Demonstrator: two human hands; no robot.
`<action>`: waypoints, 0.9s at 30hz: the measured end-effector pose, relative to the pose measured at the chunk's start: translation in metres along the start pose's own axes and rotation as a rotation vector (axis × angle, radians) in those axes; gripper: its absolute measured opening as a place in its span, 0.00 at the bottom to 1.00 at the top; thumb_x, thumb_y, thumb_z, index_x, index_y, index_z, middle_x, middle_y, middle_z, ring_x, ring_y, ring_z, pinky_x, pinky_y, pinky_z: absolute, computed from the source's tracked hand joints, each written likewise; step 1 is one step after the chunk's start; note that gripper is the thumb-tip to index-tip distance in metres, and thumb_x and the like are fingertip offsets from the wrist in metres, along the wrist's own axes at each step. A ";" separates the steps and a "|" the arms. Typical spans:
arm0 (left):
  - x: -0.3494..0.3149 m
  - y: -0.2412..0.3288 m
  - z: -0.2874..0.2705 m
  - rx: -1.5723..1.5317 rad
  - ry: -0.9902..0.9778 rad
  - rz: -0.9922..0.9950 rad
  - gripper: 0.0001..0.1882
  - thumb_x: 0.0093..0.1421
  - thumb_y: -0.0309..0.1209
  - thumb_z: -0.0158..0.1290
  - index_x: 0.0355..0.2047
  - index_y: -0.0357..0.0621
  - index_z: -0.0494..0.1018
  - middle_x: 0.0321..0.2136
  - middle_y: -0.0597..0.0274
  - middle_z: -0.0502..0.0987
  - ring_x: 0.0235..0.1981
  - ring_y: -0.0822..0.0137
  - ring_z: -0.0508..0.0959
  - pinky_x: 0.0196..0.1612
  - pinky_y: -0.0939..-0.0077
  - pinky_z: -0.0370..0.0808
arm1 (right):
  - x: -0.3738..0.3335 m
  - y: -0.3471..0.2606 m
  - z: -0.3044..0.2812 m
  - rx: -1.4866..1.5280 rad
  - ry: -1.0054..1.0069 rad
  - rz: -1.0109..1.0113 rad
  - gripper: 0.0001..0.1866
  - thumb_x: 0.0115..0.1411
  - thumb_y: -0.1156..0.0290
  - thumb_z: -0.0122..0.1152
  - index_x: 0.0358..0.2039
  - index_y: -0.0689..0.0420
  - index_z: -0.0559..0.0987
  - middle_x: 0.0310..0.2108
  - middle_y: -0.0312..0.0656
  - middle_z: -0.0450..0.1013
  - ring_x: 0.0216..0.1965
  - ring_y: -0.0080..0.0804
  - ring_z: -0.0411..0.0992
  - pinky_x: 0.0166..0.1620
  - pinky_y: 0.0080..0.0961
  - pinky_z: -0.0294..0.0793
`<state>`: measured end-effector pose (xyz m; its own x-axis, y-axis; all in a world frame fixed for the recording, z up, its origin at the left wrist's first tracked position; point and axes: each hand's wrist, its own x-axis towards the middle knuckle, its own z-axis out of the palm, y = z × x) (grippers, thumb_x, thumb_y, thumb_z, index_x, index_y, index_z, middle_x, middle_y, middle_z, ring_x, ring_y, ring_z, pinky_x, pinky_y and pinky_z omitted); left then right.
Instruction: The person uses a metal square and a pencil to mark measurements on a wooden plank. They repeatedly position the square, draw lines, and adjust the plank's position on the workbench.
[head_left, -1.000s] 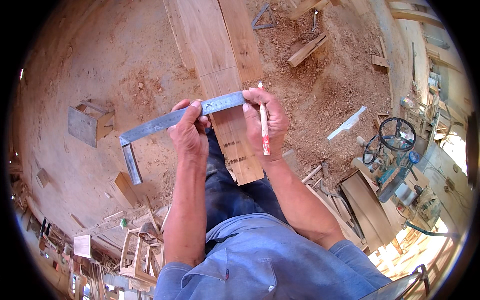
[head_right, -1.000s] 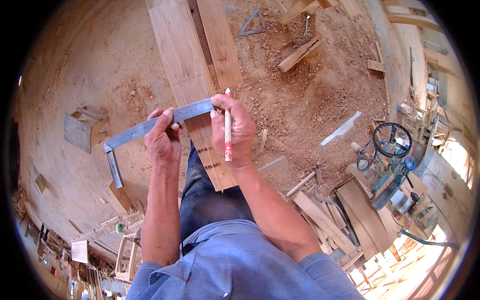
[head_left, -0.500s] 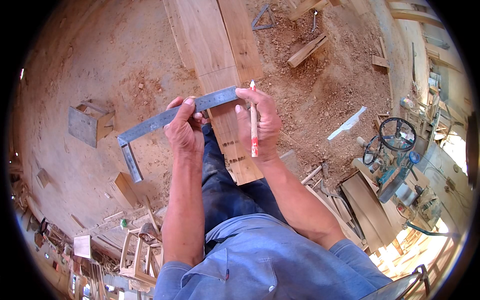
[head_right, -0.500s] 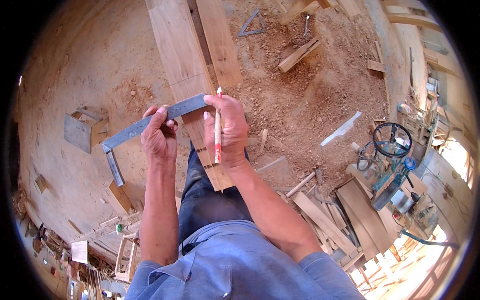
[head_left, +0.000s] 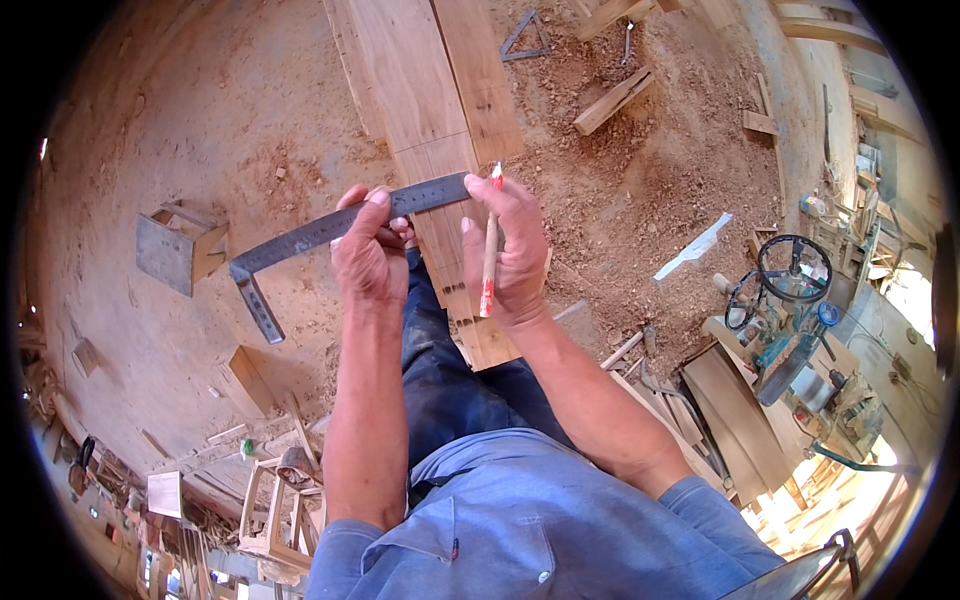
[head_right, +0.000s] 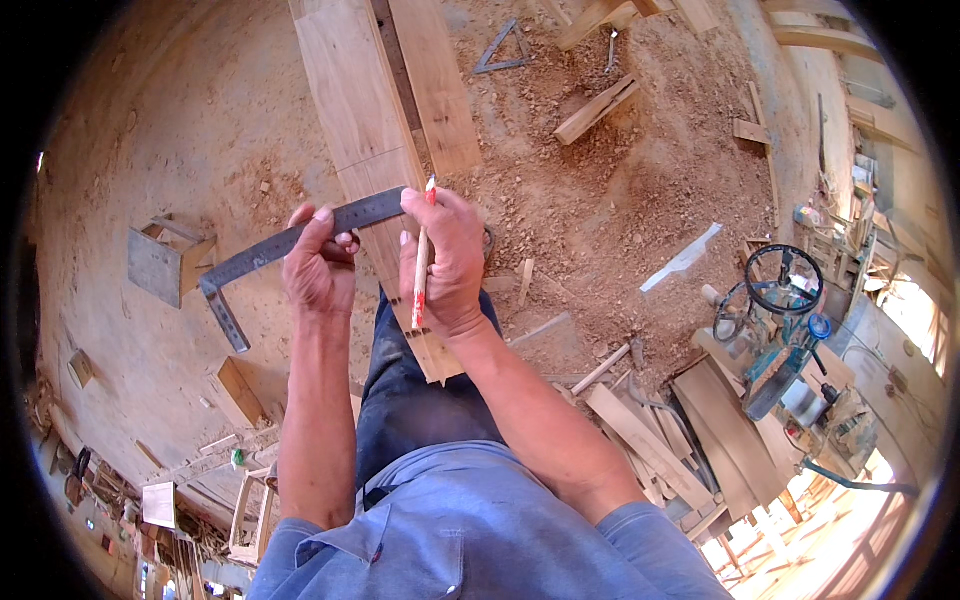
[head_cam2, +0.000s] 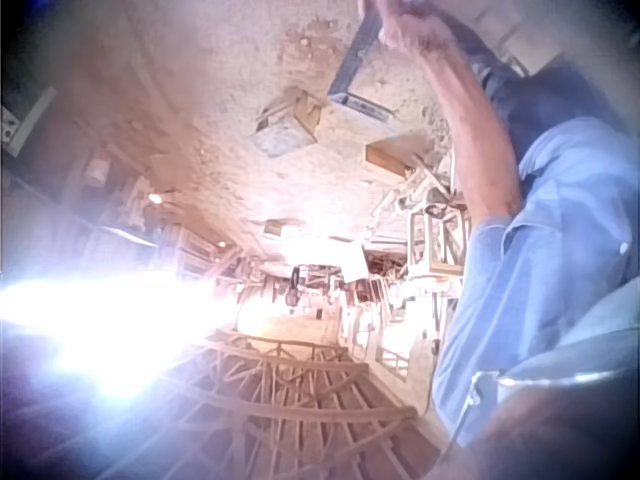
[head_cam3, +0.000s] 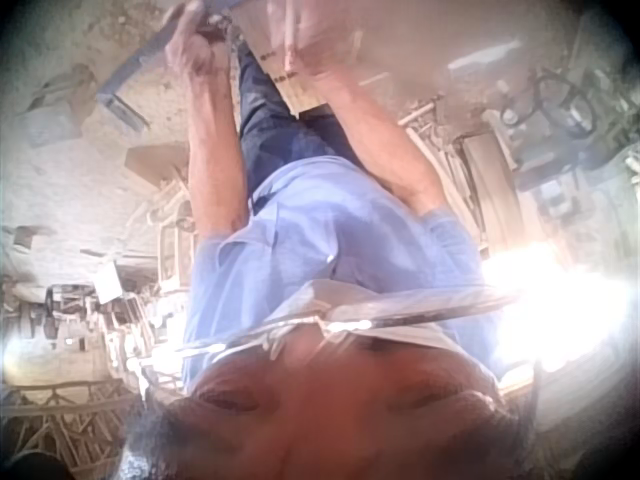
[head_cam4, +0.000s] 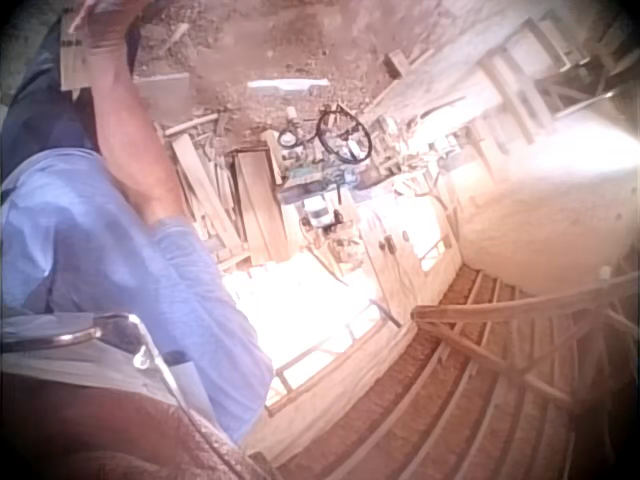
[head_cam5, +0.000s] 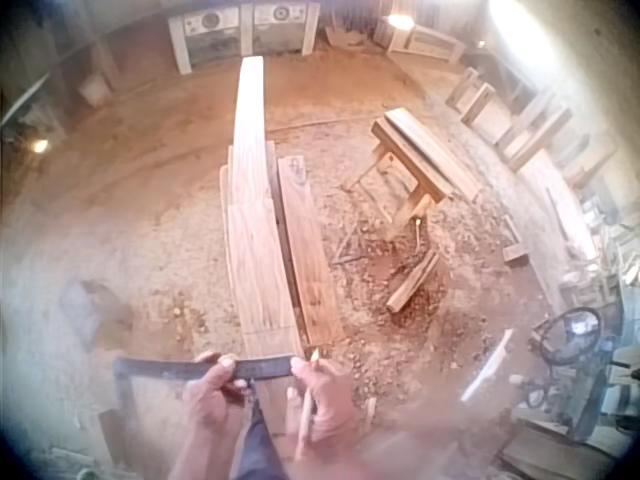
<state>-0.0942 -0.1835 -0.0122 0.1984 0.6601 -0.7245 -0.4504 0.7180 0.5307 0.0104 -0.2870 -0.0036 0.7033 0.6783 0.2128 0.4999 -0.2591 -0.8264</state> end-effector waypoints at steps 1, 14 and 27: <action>0.003 -0.004 -0.002 0.008 -0.015 0.000 0.17 0.57 0.20 0.57 0.46 0.43 0.67 0.32 0.57 0.78 0.22 0.68 0.75 0.26 0.74 0.73 | 0.000 0.000 0.000 -0.013 -0.001 -0.027 0.25 0.45 0.85 0.58 0.46 0.56 0.77 0.44 0.48 0.74 0.48 0.46 0.71 0.54 0.38 0.68; 0.004 -0.012 0.004 0.054 0.064 0.023 0.17 0.55 0.21 0.60 0.44 0.42 0.69 0.30 0.59 0.78 0.21 0.70 0.75 0.22 0.77 0.71 | -0.005 0.006 0.005 -0.046 0.000 -0.088 0.26 0.45 0.85 0.58 0.48 0.56 0.77 0.47 0.45 0.76 0.51 0.46 0.71 0.55 0.38 0.67; -0.004 -0.005 0.018 0.087 0.155 0.004 0.17 0.54 0.19 0.60 0.42 0.39 0.68 0.26 0.59 0.76 0.18 0.70 0.74 0.20 0.78 0.71 | 0.018 0.002 0.007 0.007 0.016 0.004 0.21 0.48 0.86 0.64 0.43 0.54 0.77 0.39 0.40 0.74 0.43 0.37 0.71 0.47 0.28 0.72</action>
<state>-0.0775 -0.1854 -0.0045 0.0574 0.6261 -0.7776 -0.3724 0.7361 0.5652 0.0209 -0.2702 -0.0049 0.7131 0.6664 0.2175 0.4938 -0.2572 -0.8307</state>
